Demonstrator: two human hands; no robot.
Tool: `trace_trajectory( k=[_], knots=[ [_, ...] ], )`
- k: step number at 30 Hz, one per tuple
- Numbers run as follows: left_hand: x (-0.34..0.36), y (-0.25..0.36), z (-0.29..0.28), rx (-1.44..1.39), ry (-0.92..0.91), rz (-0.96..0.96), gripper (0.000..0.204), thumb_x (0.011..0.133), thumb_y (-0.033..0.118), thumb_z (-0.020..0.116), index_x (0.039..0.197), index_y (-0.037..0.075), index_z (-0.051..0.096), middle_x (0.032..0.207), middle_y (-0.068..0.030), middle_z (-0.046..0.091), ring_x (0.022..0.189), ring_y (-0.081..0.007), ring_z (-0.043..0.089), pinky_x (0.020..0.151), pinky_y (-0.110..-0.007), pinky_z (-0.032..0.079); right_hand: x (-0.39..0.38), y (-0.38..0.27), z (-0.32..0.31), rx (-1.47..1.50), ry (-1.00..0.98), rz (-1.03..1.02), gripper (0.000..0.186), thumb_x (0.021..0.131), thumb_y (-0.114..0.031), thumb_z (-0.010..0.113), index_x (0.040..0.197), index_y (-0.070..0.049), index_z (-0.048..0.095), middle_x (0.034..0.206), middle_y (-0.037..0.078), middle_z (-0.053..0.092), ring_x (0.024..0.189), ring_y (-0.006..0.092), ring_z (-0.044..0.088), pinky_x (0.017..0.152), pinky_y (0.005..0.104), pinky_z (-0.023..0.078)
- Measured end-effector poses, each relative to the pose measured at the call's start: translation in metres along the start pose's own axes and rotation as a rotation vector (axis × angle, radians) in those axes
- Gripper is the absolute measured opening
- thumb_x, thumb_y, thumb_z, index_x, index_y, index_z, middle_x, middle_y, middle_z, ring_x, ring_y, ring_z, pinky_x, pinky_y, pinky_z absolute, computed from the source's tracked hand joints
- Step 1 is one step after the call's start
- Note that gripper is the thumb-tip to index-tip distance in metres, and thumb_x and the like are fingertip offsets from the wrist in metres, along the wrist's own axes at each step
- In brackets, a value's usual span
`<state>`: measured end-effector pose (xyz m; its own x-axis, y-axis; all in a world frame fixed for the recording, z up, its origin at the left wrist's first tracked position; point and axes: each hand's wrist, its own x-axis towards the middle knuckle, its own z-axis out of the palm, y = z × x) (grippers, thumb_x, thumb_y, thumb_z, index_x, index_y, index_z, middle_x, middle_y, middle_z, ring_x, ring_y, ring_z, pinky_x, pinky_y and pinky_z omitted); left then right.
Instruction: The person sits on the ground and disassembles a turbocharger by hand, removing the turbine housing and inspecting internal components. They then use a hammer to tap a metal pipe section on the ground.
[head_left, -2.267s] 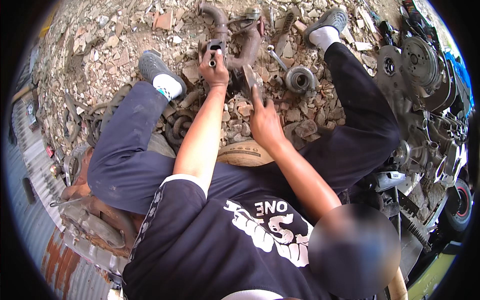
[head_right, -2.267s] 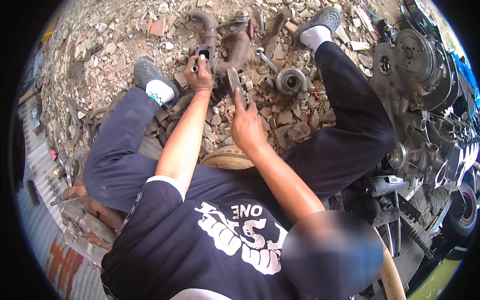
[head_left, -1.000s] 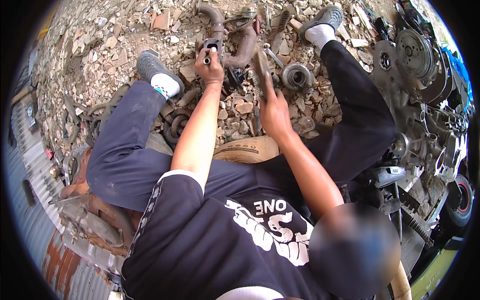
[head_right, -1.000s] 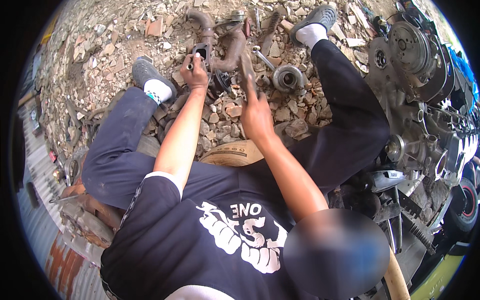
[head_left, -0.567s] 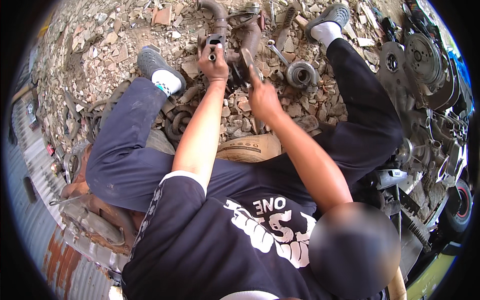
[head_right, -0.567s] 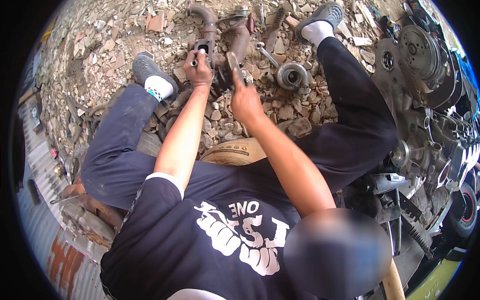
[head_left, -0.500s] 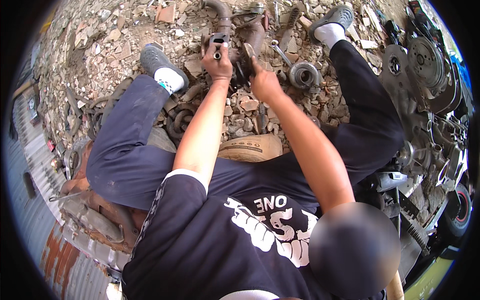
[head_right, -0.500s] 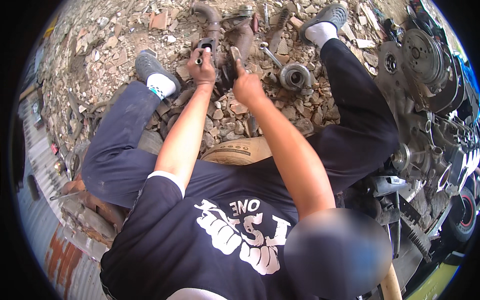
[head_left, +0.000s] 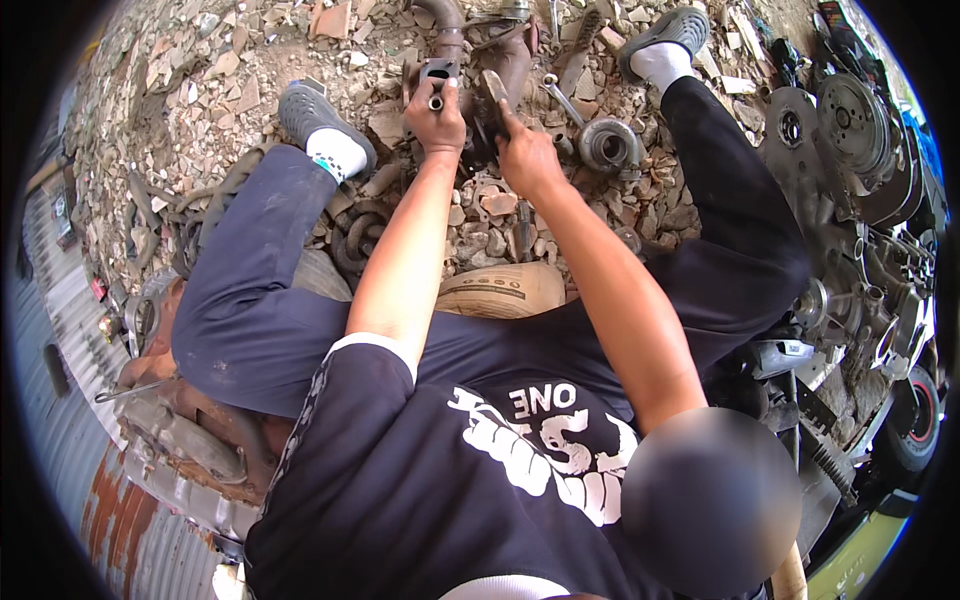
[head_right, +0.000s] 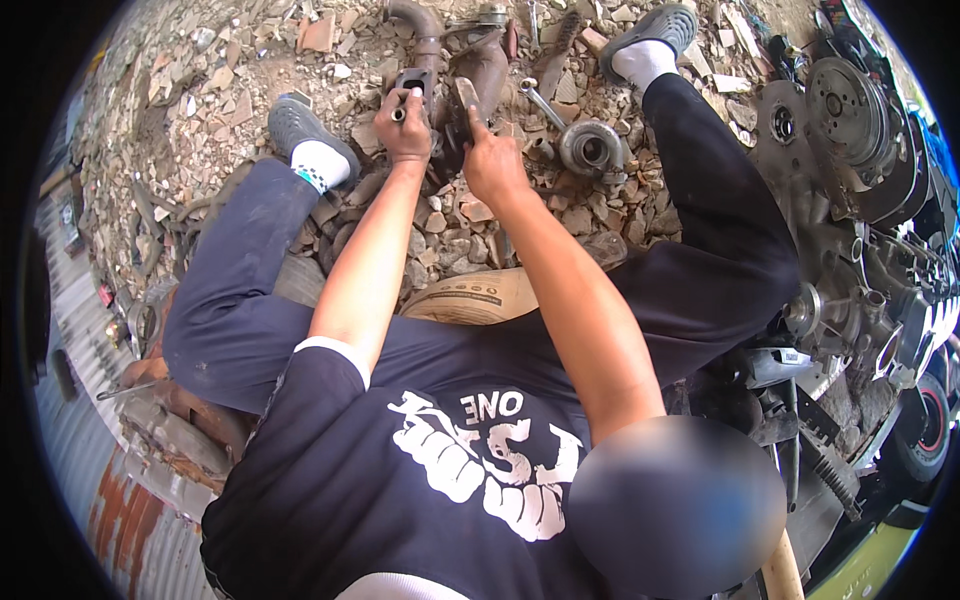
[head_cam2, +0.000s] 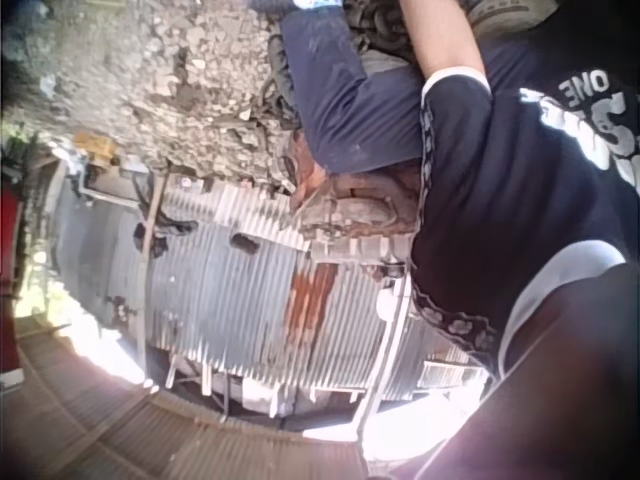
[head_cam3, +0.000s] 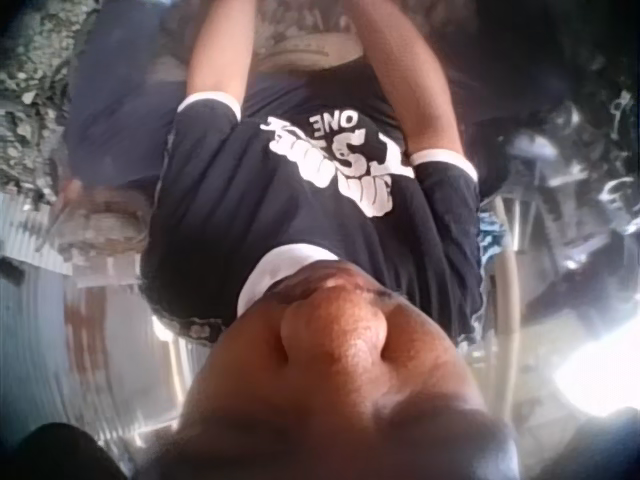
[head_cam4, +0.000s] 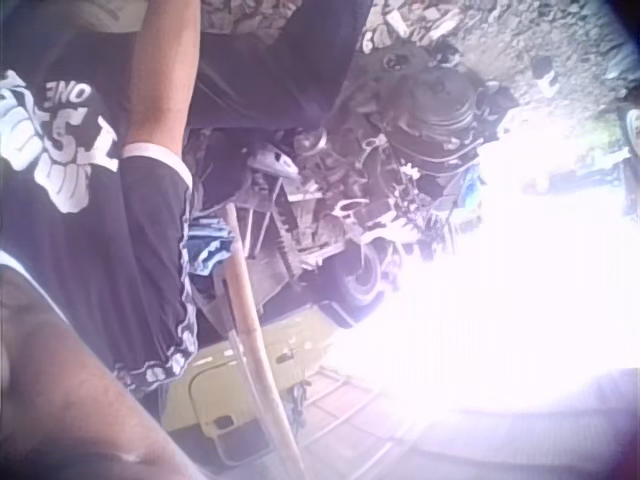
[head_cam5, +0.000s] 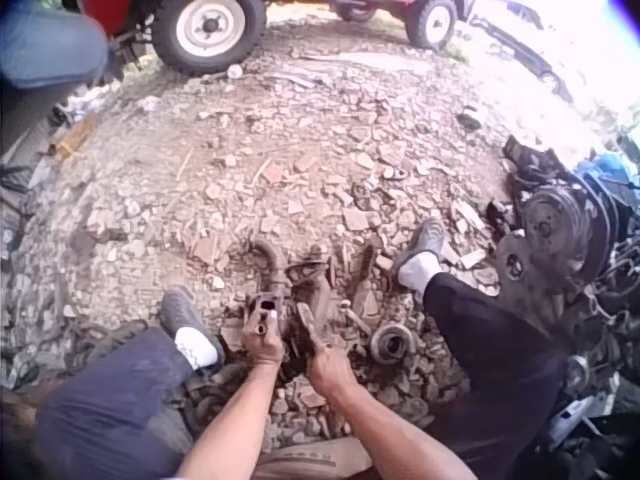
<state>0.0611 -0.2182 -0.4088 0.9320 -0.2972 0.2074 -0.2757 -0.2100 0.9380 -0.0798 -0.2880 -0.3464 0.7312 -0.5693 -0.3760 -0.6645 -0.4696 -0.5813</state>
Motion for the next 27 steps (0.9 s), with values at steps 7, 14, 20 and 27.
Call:
trace_trajectory(
  k=[7, 14, 20, 27],
  knots=[
    [0.001, -0.012, -0.012, -0.052, 0.046, -0.054, 0.025, 0.097, 0.021, 0.067, 0.080, 0.003, 0.065, 0.058, -0.0026, 0.058, 0.053, -0.0119, 0.056, 0.052, -0.033, 0.040, -0.081, -0.013, -0.019, -0.007, -0.018, 0.014, 0.071, 0.099, -0.012, 0.062, 0.164, -0.015, 0.033, 0.102, 0.041, 0.062, 0.092, 0.0568, 0.066, 0.086, 0.0582, 0.055],
    [-0.003, -0.022, -0.006, -0.061, 0.034, -0.009, 0.023, 0.098, 0.019, 0.067, 0.082, 0.003, 0.066, 0.058, -0.0024, 0.056, 0.053, -0.0113, 0.054, 0.052, -0.031, 0.040, 0.010, -0.004, -0.010, -0.095, -0.096, 0.049, 0.068, 0.097, -0.011, 0.062, 0.161, -0.015, 0.040, 0.107, 0.042, 0.065, 0.099, 0.0523, 0.068, 0.092, 0.0537, 0.055],
    [0.001, -0.016, -0.021, -0.044, -0.006, -0.170, 0.019, 0.092, 0.021, 0.067, 0.084, 0.004, 0.067, 0.068, -0.0122, 0.063, 0.063, -0.0253, 0.062, 0.062, -0.039, 0.046, -0.080, -0.013, -0.033, -0.072, -0.125, 0.038, 0.069, 0.099, -0.010, 0.059, 0.163, -0.017, 0.035, 0.114, 0.043, 0.058, 0.102, 0.0576, 0.065, 0.093, 0.0575, 0.054],
    [-0.001, -0.028, -0.012, -0.103, 0.028, -0.191, 0.020, 0.092, 0.021, 0.067, 0.083, 0.004, 0.066, 0.068, -0.0124, 0.063, 0.059, -0.0251, 0.060, 0.059, -0.040, 0.046, -0.021, -0.002, -0.013, -0.013, -0.032, 0.023, 0.068, 0.098, -0.010, 0.063, 0.161, -0.021, 0.040, 0.109, 0.039, 0.061, 0.103, 0.0558, 0.064, 0.093, 0.0569, 0.054]
  ],
)
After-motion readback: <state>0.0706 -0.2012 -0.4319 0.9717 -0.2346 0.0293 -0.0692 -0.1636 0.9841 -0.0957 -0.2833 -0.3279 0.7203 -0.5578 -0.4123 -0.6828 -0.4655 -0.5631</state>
